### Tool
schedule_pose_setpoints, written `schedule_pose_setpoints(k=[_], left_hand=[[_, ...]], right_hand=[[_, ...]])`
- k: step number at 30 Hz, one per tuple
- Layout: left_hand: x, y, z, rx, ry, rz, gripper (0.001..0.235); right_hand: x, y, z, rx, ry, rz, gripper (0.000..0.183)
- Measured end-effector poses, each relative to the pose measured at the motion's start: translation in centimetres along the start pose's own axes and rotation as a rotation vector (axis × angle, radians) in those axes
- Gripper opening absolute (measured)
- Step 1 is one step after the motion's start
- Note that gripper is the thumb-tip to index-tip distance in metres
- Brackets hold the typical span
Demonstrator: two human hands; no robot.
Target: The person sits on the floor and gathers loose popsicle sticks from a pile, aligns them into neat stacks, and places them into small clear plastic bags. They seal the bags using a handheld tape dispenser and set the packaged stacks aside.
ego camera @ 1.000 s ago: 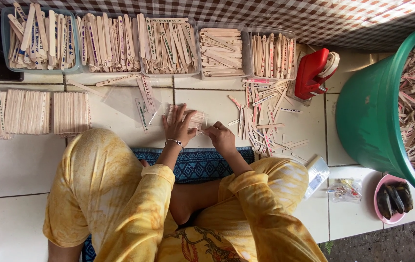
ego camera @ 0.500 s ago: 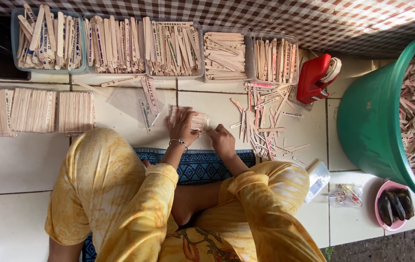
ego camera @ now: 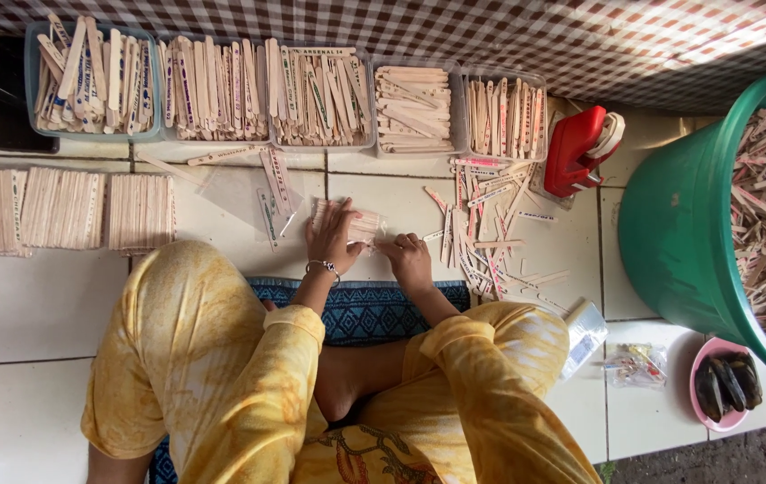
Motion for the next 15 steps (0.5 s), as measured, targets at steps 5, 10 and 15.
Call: schedule_pose_setpoints(k=[5,10,15], left_hand=[[1.5,-0.2,-0.5,-0.029,-0.065,0.075,0.053],[0.3,-0.7,0.3,-0.092,0.013,0.163,0.055],[0.0,-0.6,0.4,-0.031,0.14,0.02,0.052]], right_hand=[[0.2,4.3,-1.1,-0.027,-0.18,0.084,0.004],[2.6,6.2,-1.4,0.032,-0.225,-0.048,0.004],[3.2,4.0,-0.9,0.114,-0.262,-0.106,0.012]])
Point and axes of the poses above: each hand's wrist, its own z-axis towards the middle knuckle, its own x-axis out of the back of the hand, y = z × x, the point moved 6 cm from there along z, towards the middle knuckle, and after that the axes turned 2 degrees about -z, right-handed, at the moved point
